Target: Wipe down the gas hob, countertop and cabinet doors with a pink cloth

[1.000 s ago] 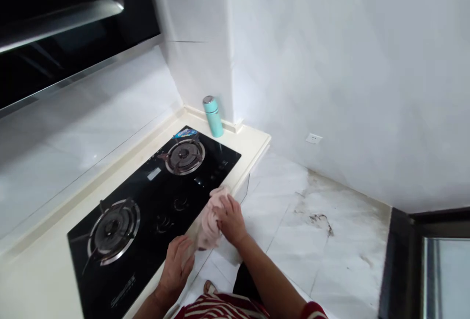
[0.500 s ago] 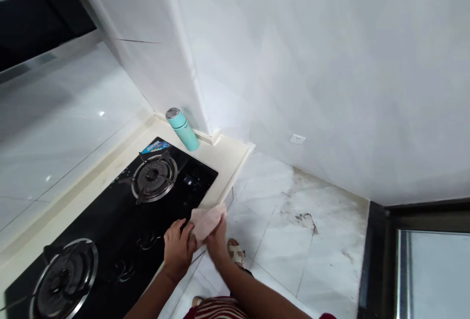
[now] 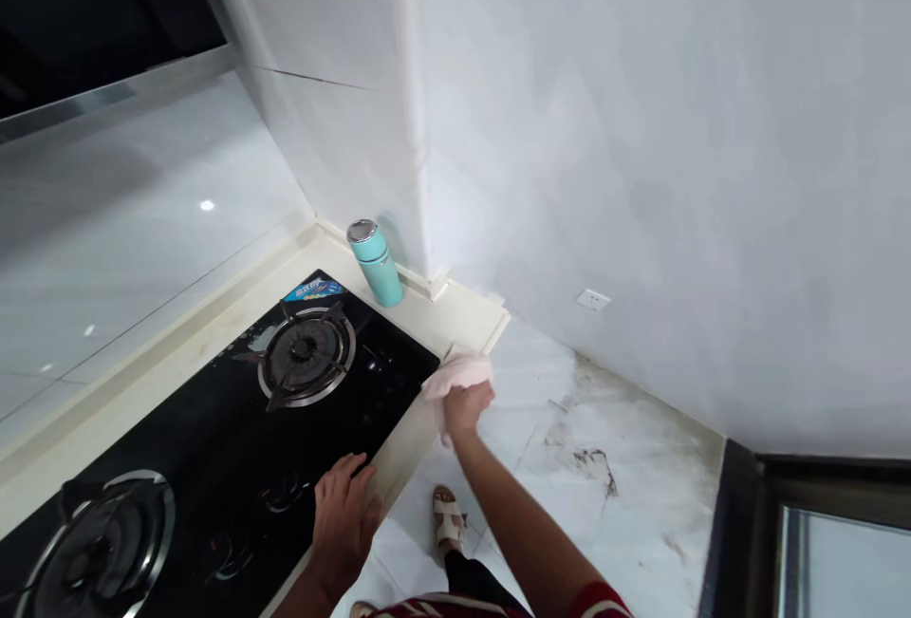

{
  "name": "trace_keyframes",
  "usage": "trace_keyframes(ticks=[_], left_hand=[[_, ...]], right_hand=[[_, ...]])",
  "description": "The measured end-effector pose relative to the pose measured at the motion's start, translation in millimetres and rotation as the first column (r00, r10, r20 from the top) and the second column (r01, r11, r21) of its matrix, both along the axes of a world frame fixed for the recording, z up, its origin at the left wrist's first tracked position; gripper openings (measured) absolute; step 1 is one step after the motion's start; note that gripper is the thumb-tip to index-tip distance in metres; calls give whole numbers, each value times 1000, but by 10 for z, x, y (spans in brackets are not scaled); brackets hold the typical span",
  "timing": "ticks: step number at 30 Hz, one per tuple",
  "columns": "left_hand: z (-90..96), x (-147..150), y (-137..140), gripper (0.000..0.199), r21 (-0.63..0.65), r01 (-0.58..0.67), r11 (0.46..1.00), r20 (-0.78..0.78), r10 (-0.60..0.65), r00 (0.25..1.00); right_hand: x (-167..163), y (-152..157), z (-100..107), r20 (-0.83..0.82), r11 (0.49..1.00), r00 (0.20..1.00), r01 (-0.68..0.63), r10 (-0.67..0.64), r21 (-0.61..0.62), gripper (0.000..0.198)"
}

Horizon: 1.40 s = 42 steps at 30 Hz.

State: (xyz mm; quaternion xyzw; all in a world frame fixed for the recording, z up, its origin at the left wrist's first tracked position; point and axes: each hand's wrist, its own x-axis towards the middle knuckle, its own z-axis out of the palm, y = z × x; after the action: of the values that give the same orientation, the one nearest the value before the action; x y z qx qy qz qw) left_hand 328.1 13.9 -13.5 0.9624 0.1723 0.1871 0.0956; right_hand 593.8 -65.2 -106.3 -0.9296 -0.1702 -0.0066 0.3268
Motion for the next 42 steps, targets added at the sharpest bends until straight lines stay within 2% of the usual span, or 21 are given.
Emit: trace_keyframes(ticks=[4,7,9,13,16,20,25,28,30,32,36,38,40,42], left_hand=[[-11,1,-18,25,6,-18,1000,-32,18,999],[-26,1,-26,24,14,-25,1000,-40,26,999],[-31,5,-29,24,12,-27,1000,-34,27,999],[-25,15,-35,23,1,-36,999,-18,36,999],[-16,16,-43,23,-8,-45,999,-15,45,999],[-24,14,-52,23,-21,-44,999,-18,44,999],[-39,18,-40,22,-10,-46,999,-4,46,999],[-32,24,-23,22,9,-43,999,-1,43,999],[-37,26,-7,23,34,-38,999,6,38,999],[-57,25,9,25,65,-30,997,15,29,999],[-126,10,31,30,96,-28,995,70,21,997],[-150,3,32,32,95,-66,993,92,57,994],[-156,1,30,33,97,-97,991,95,87,992],[-145,4,30,30,106,-89,990,99,78,992]], right_hand=[[899,92,55,-165,951,940,308,-299,31,52],[1366,141,139,-233,904,882,426,-410,22,51],[1539,154,198,-255,888,859,460,-443,6,46],[1649,65,344,-233,923,900,383,-368,23,39],[1666,-134,508,-193,959,943,282,-271,33,37],[1659,-344,743,-123,981,973,194,-193,-4,35],[1351,-194,839,-24,996,997,-70,69,-62,44],[998,-106,837,25,980,990,-132,137,-151,53],[703,-109,865,58,951,974,-200,219,-235,55],[341,-131,917,85,907,935,-307,344,-290,54],[-493,-122,1006,160,824,816,-515,556,-235,47],[-810,-84,1000,235,737,698,-647,676,-196,37],[-958,-37,960,329,631,556,-751,764,-195,30],[-920,17,915,372,565,466,-794,803,-224,30]])
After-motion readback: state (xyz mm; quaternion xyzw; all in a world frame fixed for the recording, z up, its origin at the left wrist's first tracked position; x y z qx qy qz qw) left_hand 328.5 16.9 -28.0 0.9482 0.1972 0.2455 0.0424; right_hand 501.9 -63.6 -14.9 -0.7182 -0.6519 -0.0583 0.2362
